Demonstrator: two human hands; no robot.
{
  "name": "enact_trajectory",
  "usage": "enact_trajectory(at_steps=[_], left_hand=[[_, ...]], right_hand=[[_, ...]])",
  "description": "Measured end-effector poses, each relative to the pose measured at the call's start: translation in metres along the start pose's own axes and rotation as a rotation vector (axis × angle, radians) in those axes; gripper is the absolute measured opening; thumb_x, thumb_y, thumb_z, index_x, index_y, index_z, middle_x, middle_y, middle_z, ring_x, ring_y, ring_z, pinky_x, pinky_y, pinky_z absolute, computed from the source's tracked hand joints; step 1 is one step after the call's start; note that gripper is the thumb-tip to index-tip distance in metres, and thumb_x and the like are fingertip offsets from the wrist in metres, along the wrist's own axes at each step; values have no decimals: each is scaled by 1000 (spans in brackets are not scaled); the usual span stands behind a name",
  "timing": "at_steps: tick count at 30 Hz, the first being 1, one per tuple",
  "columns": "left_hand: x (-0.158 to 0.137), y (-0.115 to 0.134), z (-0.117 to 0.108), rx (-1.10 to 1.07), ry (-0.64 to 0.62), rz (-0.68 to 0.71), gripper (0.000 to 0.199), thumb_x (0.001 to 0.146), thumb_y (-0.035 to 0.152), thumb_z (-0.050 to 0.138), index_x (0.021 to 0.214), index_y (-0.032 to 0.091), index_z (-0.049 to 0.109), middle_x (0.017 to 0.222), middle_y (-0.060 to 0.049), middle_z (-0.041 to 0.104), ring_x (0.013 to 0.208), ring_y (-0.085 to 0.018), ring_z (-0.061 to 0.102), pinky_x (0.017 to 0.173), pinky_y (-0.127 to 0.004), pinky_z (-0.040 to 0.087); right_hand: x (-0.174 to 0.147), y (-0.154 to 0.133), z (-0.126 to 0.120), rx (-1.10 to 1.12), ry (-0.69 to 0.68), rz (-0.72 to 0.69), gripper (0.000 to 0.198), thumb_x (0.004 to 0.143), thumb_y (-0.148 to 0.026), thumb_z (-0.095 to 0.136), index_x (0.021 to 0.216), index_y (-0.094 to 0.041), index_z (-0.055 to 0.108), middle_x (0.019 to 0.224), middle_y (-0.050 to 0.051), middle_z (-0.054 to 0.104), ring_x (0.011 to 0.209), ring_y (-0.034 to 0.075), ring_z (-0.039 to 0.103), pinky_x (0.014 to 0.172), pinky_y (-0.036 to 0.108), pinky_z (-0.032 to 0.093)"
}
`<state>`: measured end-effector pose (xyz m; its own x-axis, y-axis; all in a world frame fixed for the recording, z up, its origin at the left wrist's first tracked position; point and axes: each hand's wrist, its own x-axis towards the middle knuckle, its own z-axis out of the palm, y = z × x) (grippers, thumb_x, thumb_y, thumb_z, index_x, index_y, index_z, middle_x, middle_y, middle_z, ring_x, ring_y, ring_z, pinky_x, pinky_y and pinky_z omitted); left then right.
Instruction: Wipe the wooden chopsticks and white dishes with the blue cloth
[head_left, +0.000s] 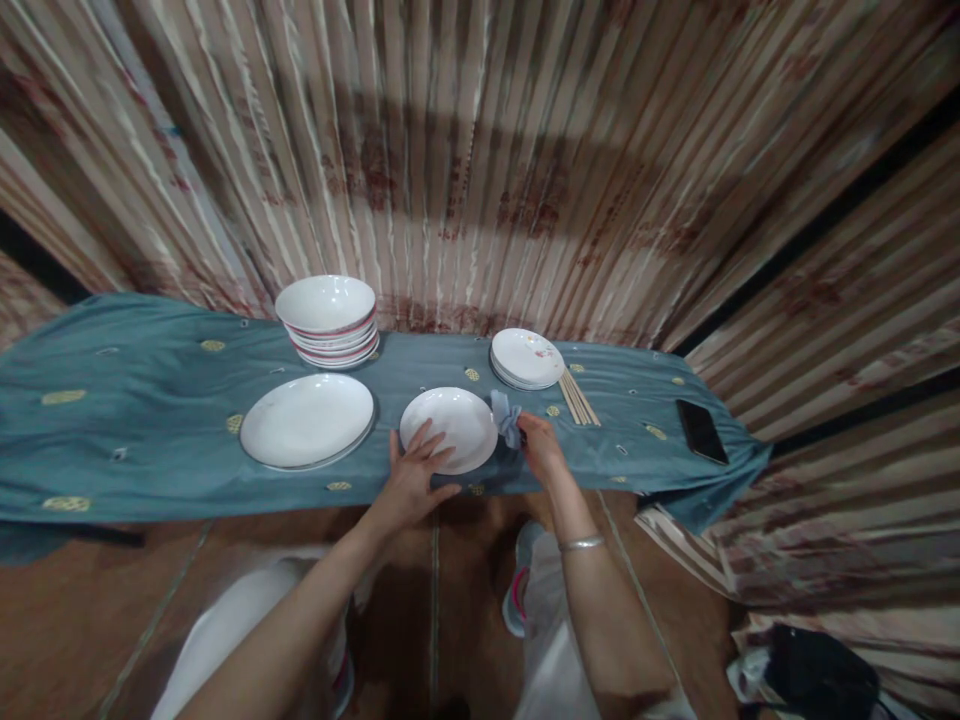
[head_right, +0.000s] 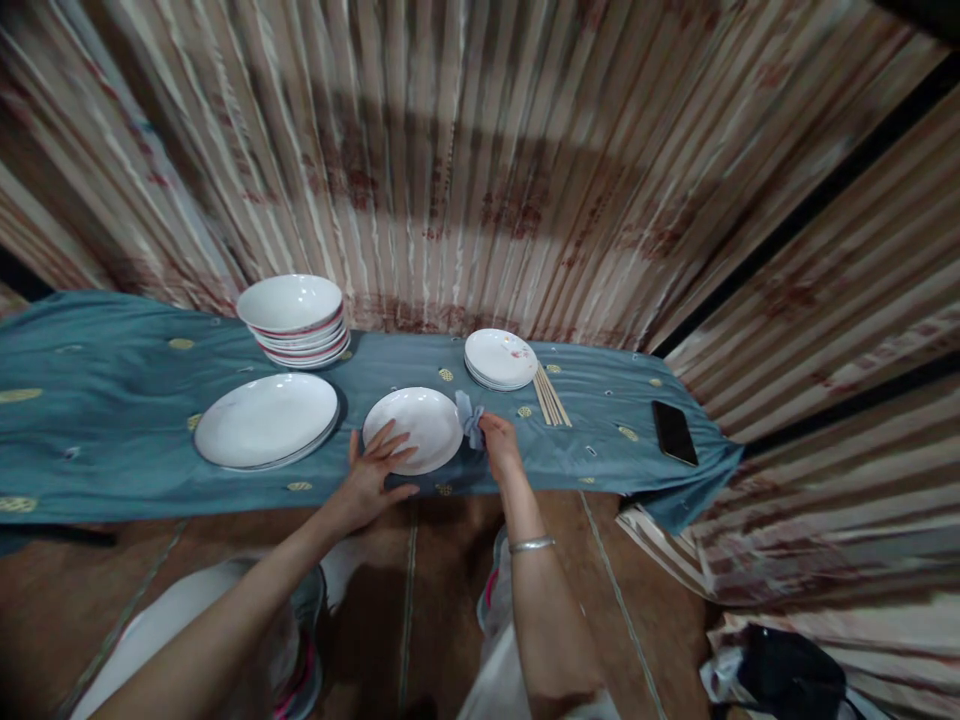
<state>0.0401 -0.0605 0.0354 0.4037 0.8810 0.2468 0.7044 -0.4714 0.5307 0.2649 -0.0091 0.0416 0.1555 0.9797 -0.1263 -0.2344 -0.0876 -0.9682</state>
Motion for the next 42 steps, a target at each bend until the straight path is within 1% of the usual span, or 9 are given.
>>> enact_trajectory(at_steps=[8, 15, 18, 20, 22, 28, 32, 37, 42], left_hand=[[4, 7, 7, 29, -55, 35, 28, 86, 15, 48, 94, 27, 71, 111, -5, 70, 117, -24, 53, 109, -58, -11], [15, 15, -7, -293, 102, -43, 25, 85, 22, 50, 94, 26, 72, 102, -4, 73, 102, -23, 62, 112, -52, -1], [20, 23, -22, -500, 223, -166, 14, 73, 22, 63, 80, 26, 75, 89, -2, 75, 94, -25, 64, 110, -48, 15], [22, 28, -31, -701, 287, -278, 10, 71, 28, 66, 70, 23, 74, 73, -1, 72, 79, -23, 64, 95, -40, 38], [24, 33, -36, -954, 327, -377, 15, 67, 34, 69, 67, 20, 73, 64, -1, 68, 68, -20, 61, 76, -32, 46], [28, 48, -43, -1543, 424, -535, 25, 51, 29, 81, 70, 14, 73, 66, -4, 70, 61, -16, 61, 65, -27, 46], [28, 49, -44, -1587, 433, -517, 22, 48, 22, 82, 66, 14, 72, 62, -3, 70, 57, -13, 60, 61, -24, 46], [28, 46, -42, -1570, 425, -456, 24, 45, 18, 82, 66, 16, 72, 64, -2, 70, 63, -14, 62, 62, -24, 46], [30, 45, -40, -1543, 338, -452, 24, 53, 25, 81, 72, 14, 73, 70, -5, 72, 79, -21, 66, 73, -29, 48]], right_hand=[[-1, -4, 7, 82, -4, 16, 12, 59, -29, 62, 59, -17, 61, 52, -4, 56, 50, 8, 45, 49, 19, 34], [6, -10, 8, 300, 52, -38, 12, 58, -26, 67, 61, -18, 59, 55, -5, 55, 51, 8, 46, 49, 20, 40], [10, -17, 9, 351, 133, -117, 15, 60, -27, 66, 57, -19, 54, 53, -7, 50, 46, 7, 42, 45, 20, 37], [11, -23, 12, 359, 154, -187, 16, 61, -25, 65, 56, -19, 52, 51, -8, 48, 46, 6, 40, 44, 18, 35], [8, -29, 19, 340, 152, -225, 13, 62, -25, 63, 58, -18, 53, 53, -7, 50, 48, 6, 43, 47, 18, 36], [-31, -45, 60, -288, 126, -662, 24, 82, -28, 48, 93, -17, 67, 94, 5, 68, 89, 18, 61, 83, 33, 47], [-67, -39, 86, -865, -34, -968, 38, 89, -25, 44, 124, -17, 55, 134, 14, 50, 119, 24, 48, 99, 41, 39], [-76, -32, 92, -1269, -30, -1010, 44, 91, -24, 42, 135, -21, 44, 146, 10, 37, 133, 29, 31, 99, 48, 34], [-60, -37, 80, -1242, 17, -939, 45, 94, -25, 34, 139, -20, 38, 148, 8, 35, 139, 24, 20, 105, 46, 27]])
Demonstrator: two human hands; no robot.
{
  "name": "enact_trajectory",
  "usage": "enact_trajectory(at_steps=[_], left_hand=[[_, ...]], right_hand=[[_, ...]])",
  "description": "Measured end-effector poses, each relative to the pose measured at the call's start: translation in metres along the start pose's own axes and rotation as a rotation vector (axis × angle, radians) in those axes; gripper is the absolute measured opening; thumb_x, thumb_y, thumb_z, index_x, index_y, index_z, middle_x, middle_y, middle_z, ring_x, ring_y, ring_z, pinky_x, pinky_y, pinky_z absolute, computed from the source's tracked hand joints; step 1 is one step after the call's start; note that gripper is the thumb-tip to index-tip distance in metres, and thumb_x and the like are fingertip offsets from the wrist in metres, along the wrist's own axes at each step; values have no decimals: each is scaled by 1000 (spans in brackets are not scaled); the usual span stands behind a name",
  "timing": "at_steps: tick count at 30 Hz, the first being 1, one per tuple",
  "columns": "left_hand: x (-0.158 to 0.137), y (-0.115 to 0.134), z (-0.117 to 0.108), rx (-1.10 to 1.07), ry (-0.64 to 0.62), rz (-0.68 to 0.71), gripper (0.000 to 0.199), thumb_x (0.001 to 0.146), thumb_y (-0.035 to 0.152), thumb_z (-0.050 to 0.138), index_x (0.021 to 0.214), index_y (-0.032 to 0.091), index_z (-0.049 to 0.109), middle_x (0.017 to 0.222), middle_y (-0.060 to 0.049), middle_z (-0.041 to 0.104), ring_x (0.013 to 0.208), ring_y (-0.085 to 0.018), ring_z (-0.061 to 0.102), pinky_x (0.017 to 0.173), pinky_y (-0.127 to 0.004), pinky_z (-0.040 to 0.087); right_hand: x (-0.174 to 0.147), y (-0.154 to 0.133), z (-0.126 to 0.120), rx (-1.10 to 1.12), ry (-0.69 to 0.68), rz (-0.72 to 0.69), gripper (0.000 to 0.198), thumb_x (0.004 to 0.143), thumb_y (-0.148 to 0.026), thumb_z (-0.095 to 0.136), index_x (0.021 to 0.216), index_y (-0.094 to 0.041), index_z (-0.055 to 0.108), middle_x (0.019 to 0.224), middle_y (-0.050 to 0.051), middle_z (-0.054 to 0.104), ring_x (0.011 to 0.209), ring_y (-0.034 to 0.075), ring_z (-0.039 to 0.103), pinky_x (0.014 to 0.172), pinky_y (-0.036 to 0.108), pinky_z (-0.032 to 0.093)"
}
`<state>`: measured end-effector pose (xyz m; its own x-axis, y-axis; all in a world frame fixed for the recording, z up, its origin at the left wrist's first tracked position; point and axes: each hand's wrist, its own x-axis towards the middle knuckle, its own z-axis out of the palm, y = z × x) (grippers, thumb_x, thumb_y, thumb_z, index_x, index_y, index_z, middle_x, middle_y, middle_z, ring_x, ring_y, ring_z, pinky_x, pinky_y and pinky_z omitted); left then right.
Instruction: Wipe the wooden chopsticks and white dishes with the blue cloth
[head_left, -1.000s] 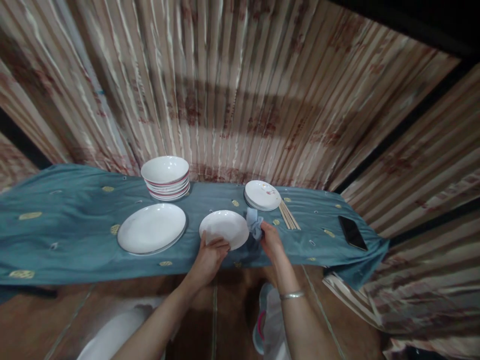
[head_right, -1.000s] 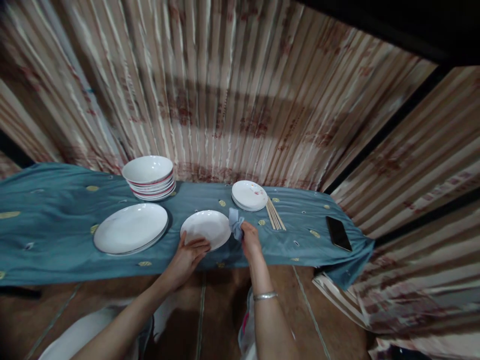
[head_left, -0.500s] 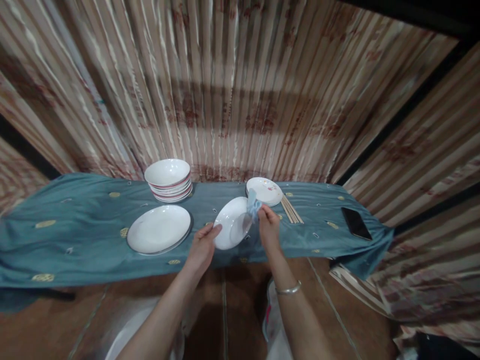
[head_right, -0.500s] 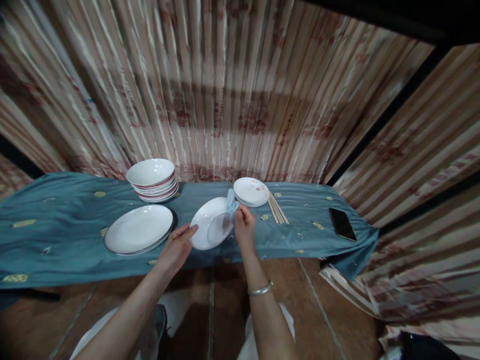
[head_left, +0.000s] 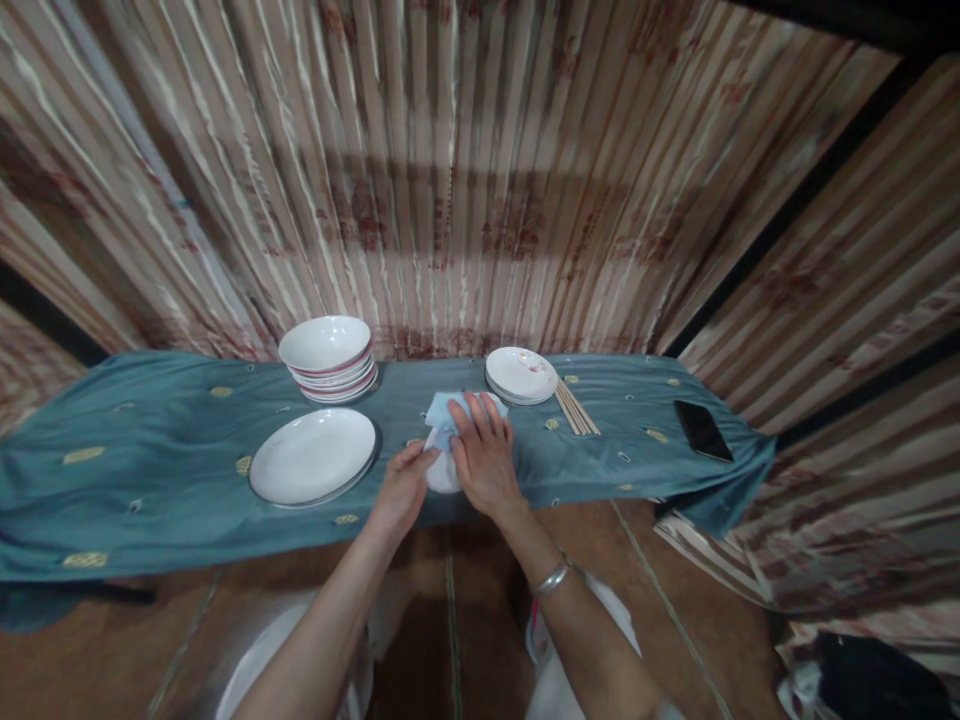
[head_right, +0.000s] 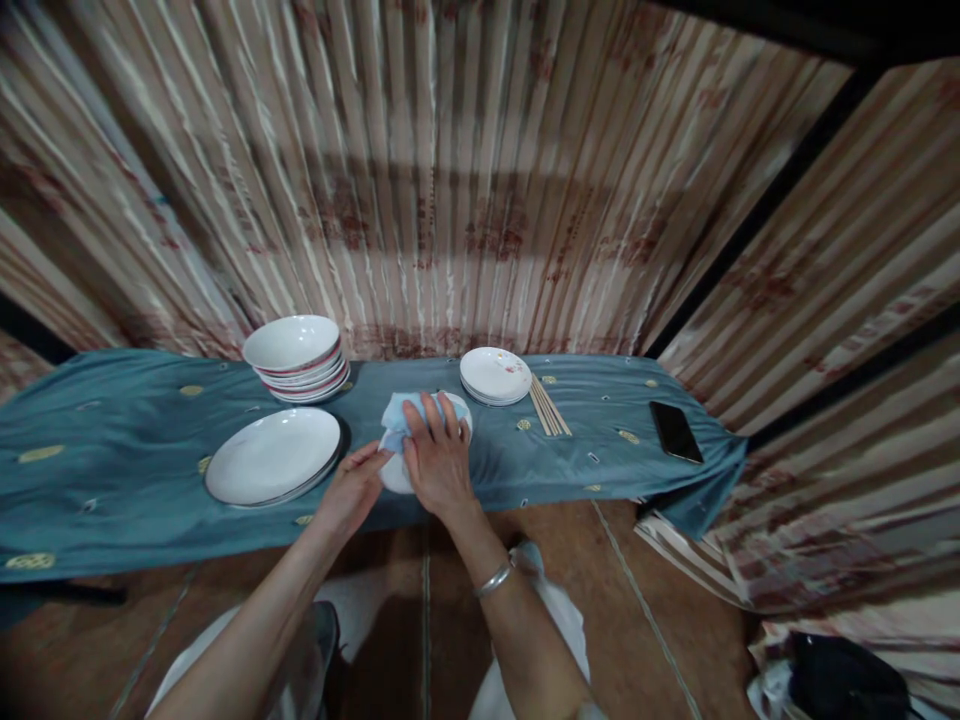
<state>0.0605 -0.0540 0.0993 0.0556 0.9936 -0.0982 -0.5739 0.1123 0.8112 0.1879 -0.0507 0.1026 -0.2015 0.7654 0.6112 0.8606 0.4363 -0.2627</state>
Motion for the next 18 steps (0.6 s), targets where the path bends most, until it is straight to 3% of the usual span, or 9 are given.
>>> enact_trajectory(at_steps=[4, 8, 12, 18], left_hand=[[0, 0, -2, -35, 42, -28, 24, 52, 24, 82, 71, 14, 73, 70, -6, 73, 78, -22, 67, 73, -30, 48], [-1, 1, -5, -74, 63, -34, 22, 54, 22, 81, 72, 13, 72, 74, -8, 74, 81, -23, 68, 79, -32, 49], [-1, 3, -7, -109, 73, -60, 26, 57, 23, 80, 77, 10, 71, 77, -11, 74, 90, -27, 67, 85, -37, 48], [0, 6, -14, -149, 138, -113, 18, 67, 17, 72, 82, 10, 66, 82, -11, 74, 91, -26, 67, 83, -37, 51]], right_hand=[[3, 26, 8, 184, 65, 127, 47, 96, -29, 25, 140, -17, 35, 147, 11, 35, 138, 22, 25, 108, 46, 25], [-1, 54, 29, 468, 134, 320, 49, 96, -33, 22, 136, -12, 40, 138, 16, 47, 131, 21, 38, 108, 43, 30], [-12, 69, 55, 594, 100, 510, 49, 94, -36, 23, 133, -14, 45, 128, 15, 56, 124, 22, 48, 104, 43, 37], [-31, 55, 83, 543, 29, 513, 50, 94, -37, 25, 139, -17, 36, 137, 14, 48, 131, 22, 40, 106, 46, 34]])
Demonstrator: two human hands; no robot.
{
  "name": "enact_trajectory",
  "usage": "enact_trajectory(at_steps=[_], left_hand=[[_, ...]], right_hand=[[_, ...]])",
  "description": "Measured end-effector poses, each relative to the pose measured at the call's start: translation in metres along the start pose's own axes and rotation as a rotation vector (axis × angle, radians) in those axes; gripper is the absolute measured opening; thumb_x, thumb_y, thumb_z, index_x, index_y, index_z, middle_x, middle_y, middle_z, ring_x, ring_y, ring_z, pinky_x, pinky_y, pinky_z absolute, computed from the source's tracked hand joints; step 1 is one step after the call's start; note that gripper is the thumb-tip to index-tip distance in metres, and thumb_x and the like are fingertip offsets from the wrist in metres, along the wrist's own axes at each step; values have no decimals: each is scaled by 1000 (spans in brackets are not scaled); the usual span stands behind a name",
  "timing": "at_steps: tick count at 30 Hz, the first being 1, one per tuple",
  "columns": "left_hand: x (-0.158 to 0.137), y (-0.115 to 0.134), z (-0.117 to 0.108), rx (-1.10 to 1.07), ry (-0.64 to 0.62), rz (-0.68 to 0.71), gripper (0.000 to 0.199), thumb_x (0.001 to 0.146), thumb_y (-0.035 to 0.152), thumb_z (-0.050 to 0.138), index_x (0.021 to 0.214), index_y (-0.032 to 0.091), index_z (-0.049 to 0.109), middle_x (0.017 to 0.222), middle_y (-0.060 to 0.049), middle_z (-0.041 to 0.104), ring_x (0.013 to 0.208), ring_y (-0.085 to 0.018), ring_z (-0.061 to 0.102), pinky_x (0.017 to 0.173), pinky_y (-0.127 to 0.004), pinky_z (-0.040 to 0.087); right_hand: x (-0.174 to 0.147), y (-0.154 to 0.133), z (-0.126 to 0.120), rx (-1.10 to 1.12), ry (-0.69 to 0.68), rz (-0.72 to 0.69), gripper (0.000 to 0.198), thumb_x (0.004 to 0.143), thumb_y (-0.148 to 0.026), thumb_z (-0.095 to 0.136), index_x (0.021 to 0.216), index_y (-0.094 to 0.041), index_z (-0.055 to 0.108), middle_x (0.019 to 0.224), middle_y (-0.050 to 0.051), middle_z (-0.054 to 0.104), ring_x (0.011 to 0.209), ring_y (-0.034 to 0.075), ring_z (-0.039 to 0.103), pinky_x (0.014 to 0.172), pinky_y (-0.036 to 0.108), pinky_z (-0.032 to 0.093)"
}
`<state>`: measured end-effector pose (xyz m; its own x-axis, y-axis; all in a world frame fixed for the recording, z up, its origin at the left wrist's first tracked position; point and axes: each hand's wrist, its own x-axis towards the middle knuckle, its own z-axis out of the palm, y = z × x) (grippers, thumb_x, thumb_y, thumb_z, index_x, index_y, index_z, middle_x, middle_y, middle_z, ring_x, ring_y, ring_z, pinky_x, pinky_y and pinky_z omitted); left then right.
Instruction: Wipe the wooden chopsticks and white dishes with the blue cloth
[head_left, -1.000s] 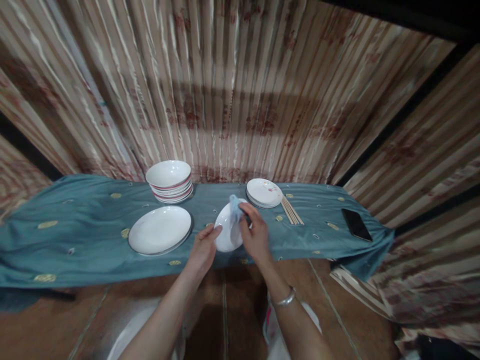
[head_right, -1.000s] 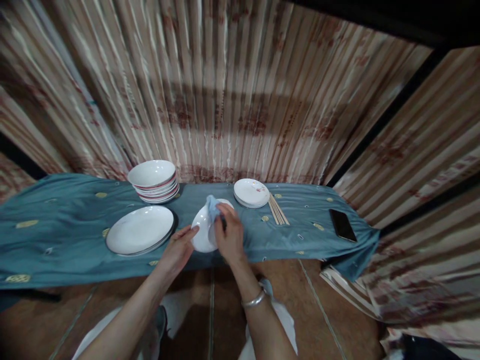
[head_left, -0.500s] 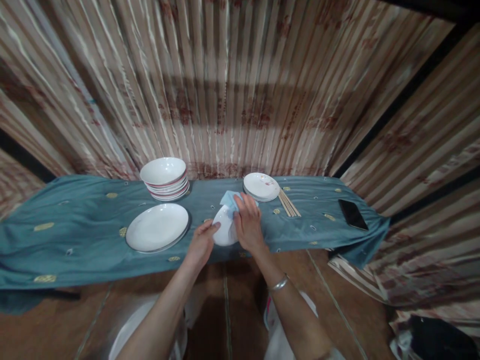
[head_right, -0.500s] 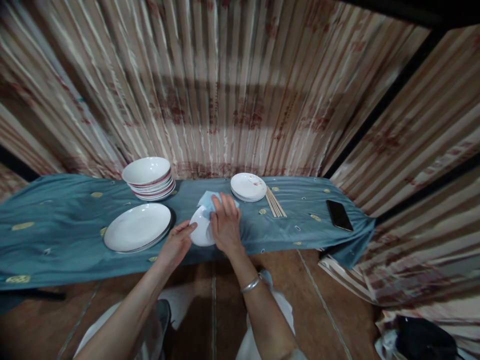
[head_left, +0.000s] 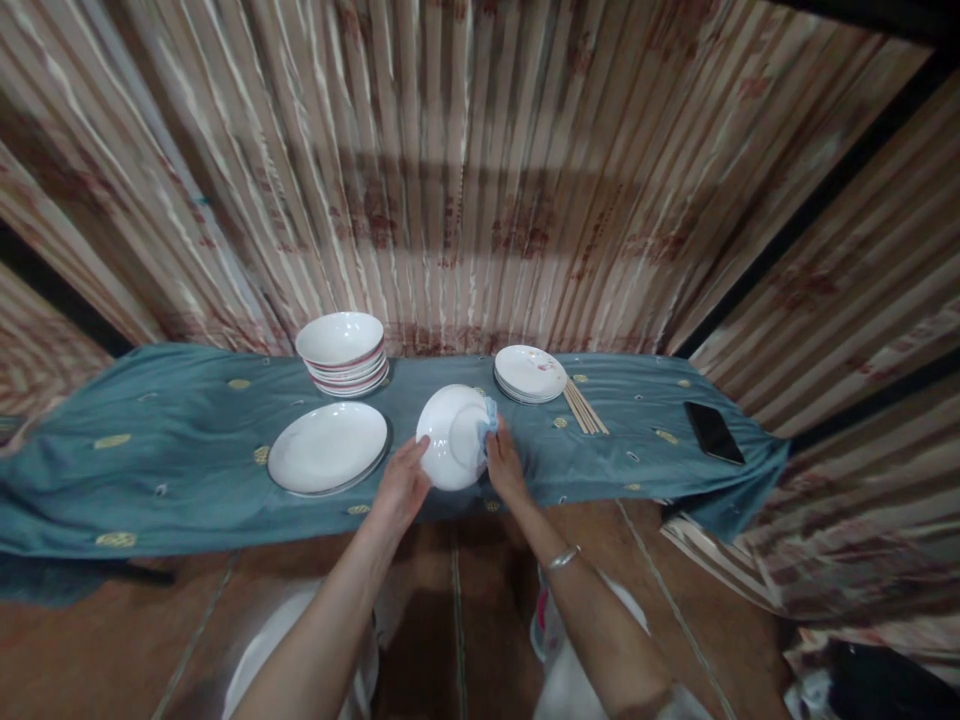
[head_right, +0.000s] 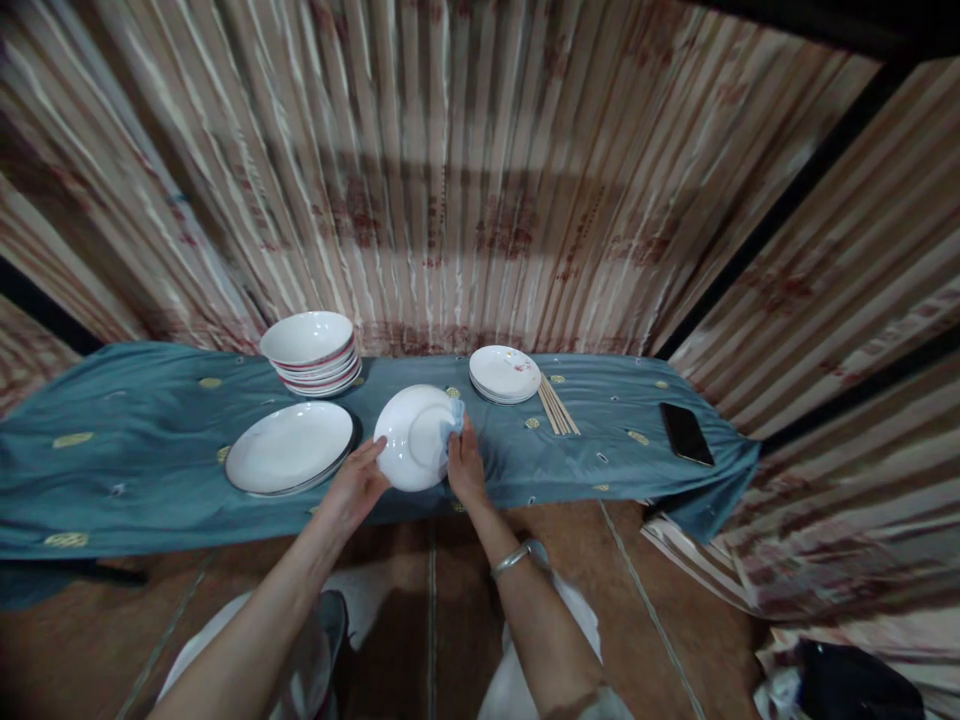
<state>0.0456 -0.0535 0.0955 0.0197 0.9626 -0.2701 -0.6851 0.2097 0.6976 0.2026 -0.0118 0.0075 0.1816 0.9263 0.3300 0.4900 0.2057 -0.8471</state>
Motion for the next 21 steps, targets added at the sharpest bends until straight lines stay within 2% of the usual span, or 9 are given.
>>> enact_trajectory(at_steps=[4, 8, 14, 18, 21], left_hand=[[5, 0, -6, -7, 39, -21, 15, 73, 16, 66, 86, 10, 64, 80, -10, 73, 88, -24, 68, 80, -35, 52], [12, -2, -11, -33, 70, -27, 15, 72, 17, 67, 86, 11, 62, 76, -8, 72, 85, -23, 68, 78, -34, 52], [15, -2, -16, -52, 27, -22, 9, 71, 18, 66, 78, 12, 64, 72, -7, 71, 66, -18, 65, 66, -29, 50], [14, -3, -18, 5, -24, 47, 9, 64, 19, 69, 71, 14, 64, 63, -1, 67, 57, -13, 60, 58, -24, 46], [12, -4, -17, 14, -56, 63, 12, 63, 21, 70, 73, 16, 66, 69, -2, 69, 66, -15, 63, 64, -25, 48]], right_hand=[[-19, -7, 13, -79, 3, -44, 53, 94, -35, 27, 143, -14, 28, 146, 17, 35, 137, 24, 29, 109, 50, 28], [-39, -20, 14, -174, -49, -76, 54, 95, -37, 27, 144, -16, 27, 151, 14, 26, 140, 25, 21, 111, 52, 25], [-64, -48, 10, -334, -172, -311, 52, 96, -30, 28, 147, -21, 22, 153, 9, 23, 142, 24, 15, 110, 51, 27], [-61, -64, 12, -395, -224, -423, 55, 94, -26, 32, 148, -23, 18, 154, 9, 20, 142, 27, 16, 107, 52, 31], [-46, -73, 12, -437, -215, -466, 55, 93, -24, 33, 147, -23, 22, 154, 9, 19, 142, 29, 15, 105, 53, 33]])
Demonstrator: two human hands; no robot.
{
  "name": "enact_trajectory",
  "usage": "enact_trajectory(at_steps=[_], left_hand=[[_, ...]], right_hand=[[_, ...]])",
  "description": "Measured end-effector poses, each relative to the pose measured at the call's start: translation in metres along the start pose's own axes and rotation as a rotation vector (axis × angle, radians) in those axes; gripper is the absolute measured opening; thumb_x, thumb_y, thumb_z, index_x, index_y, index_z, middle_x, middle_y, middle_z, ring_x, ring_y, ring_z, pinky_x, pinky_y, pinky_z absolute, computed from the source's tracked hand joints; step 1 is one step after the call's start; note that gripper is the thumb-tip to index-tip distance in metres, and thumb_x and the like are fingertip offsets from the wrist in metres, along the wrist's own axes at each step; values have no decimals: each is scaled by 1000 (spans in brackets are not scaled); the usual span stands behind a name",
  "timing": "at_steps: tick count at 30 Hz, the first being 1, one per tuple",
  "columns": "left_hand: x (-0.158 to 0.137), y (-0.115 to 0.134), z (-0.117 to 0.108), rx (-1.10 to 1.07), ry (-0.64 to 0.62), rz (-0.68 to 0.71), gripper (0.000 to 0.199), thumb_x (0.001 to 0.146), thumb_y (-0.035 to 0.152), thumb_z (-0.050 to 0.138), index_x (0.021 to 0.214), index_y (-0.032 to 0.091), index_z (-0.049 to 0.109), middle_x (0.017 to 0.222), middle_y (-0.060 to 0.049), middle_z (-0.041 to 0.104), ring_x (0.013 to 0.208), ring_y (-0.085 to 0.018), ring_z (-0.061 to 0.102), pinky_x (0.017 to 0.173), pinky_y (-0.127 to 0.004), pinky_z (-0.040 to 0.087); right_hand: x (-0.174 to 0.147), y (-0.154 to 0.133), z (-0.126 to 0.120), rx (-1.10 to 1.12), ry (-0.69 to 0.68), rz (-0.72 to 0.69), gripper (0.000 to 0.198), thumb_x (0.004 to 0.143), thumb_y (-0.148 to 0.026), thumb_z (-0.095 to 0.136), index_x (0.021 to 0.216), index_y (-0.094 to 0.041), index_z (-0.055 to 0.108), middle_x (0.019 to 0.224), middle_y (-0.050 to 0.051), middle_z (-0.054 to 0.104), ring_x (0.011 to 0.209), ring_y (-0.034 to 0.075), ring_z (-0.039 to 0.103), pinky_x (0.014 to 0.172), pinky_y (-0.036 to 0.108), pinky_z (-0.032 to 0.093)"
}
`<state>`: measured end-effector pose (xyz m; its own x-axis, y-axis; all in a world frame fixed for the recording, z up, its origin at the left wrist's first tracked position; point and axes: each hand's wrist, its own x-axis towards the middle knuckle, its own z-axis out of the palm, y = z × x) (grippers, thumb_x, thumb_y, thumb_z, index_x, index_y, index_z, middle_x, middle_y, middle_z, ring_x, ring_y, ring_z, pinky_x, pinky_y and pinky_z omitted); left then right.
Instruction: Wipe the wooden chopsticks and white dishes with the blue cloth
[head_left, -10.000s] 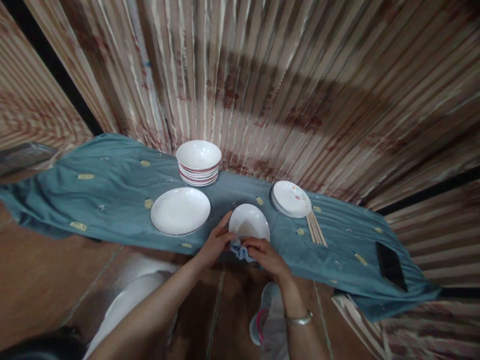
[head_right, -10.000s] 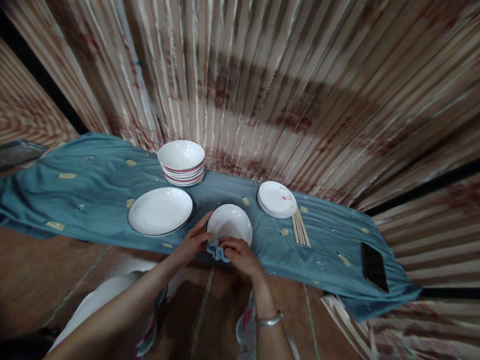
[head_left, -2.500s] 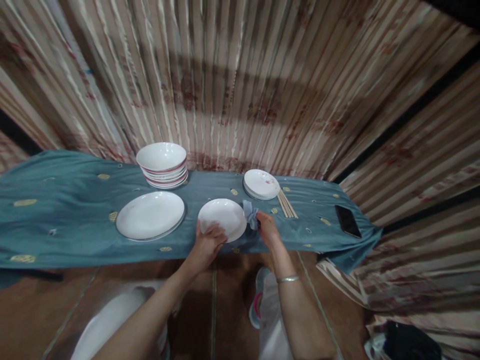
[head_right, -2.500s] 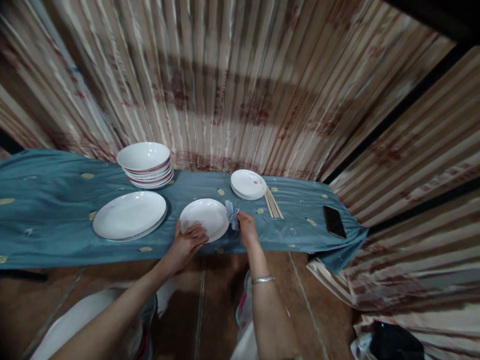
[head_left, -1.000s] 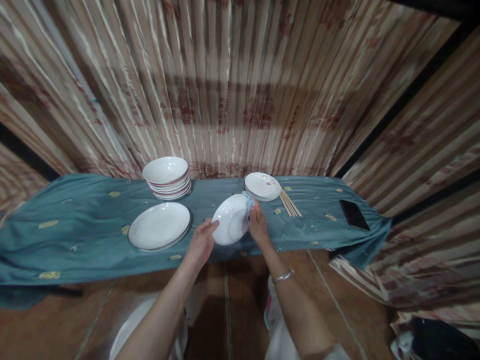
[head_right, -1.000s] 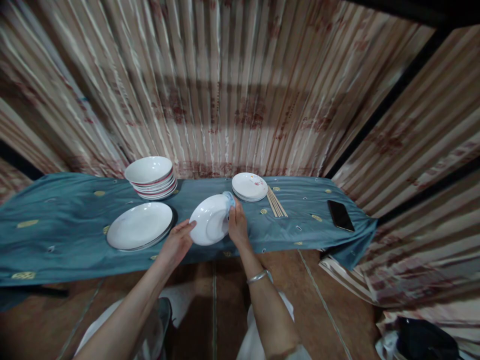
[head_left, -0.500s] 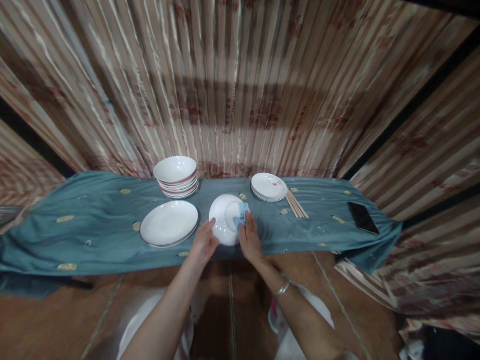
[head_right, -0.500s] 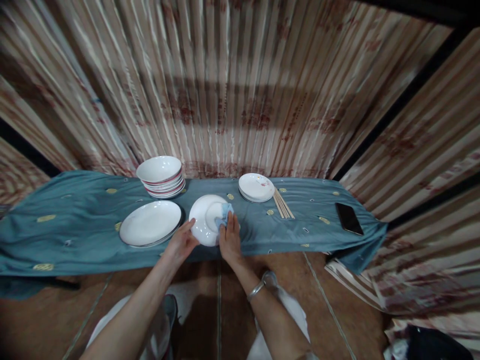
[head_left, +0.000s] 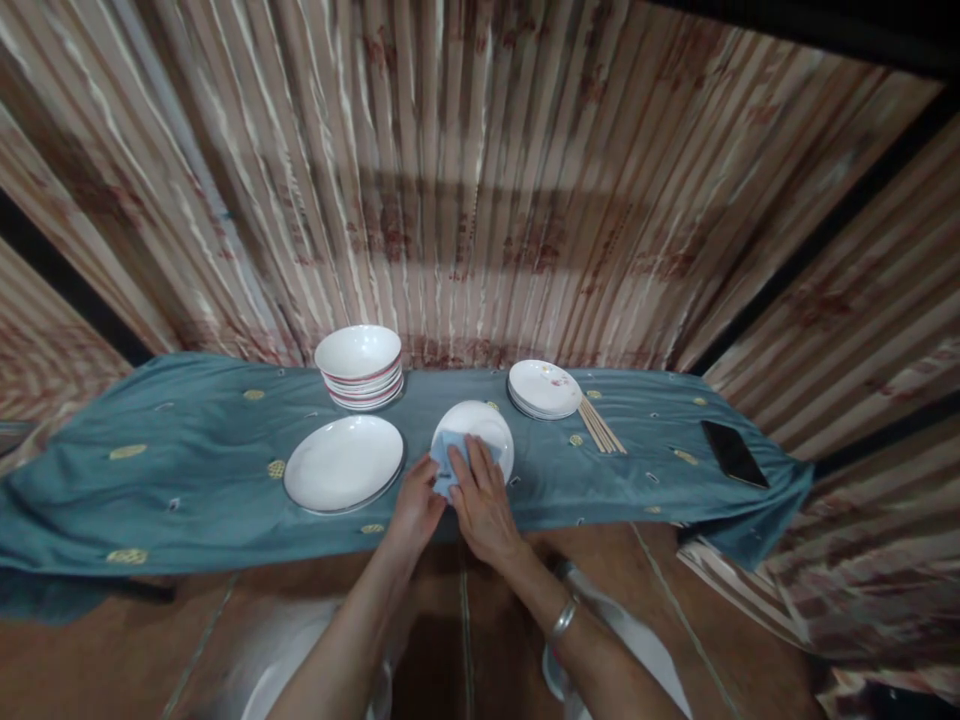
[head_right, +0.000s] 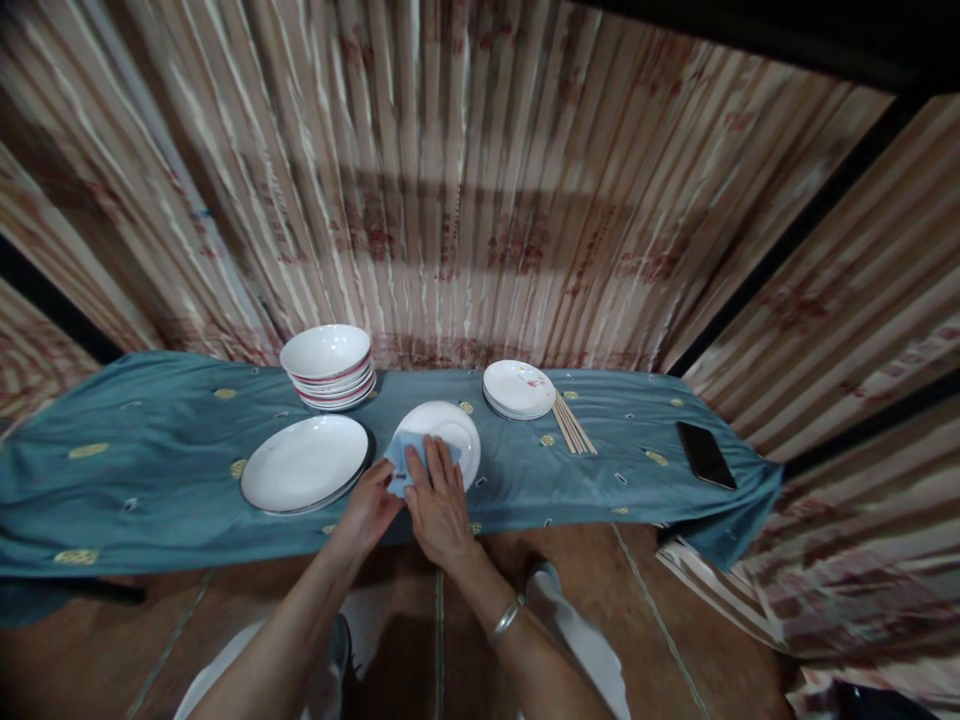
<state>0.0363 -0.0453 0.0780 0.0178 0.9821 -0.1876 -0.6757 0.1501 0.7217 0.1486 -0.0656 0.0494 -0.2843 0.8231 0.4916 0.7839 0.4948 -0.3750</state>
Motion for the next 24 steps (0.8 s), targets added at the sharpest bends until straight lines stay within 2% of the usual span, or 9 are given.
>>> enact_trajectory(at_steps=[5, 10, 17, 24], left_hand=[[-2, -2, 4, -68, -23, 16, 23, 66, 28, 71, 84, 13, 69, 86, -8, 73, 91, -22, 65, 81, -31, 48], [-2, -2, 2, -78, -41, -12, 26, 65, 29, 73, 84, 11, 69, 87, -9, 73, 97, -25, 65, 86, -34, 48], [1, 2, -1, -114, -8, -67, 32, 64, 30, 74, 88, 9, 68, 87, -12, 73, 100, -29, 64, 86, -37, 49], [1, 4, -2, -169, 79, -166, 23, 77, 27, 63, 93, 11, 66, 93, -10, 73, 105, -28, 62, 86, -36, 51]], right_hand=[[22, 8, -12, -39, 75, 41, 53, 92, -24, 35, 145, -23, 27, 153, 9, 22, 143, 27, 12, 107, 54, 27], [25, 27, -14, 0, 185, 113, 52, 94, -28, 31, 145, -21, 25, 153, 11, 23, 142, 25, 15, 109, 53, 24], [12, 59, 6, 182, 273, 287, 53, 96, -36, 27, 146, -18, 21, 150, 13, 28, 141, 23, 21, 111, 50, 25], [-7, 59, 30, 332, 260, 447, 56, 95, -42, 26, 142, -13, 28, 145, 17, 35, 137, 24, 29, 110, 49, 27]])
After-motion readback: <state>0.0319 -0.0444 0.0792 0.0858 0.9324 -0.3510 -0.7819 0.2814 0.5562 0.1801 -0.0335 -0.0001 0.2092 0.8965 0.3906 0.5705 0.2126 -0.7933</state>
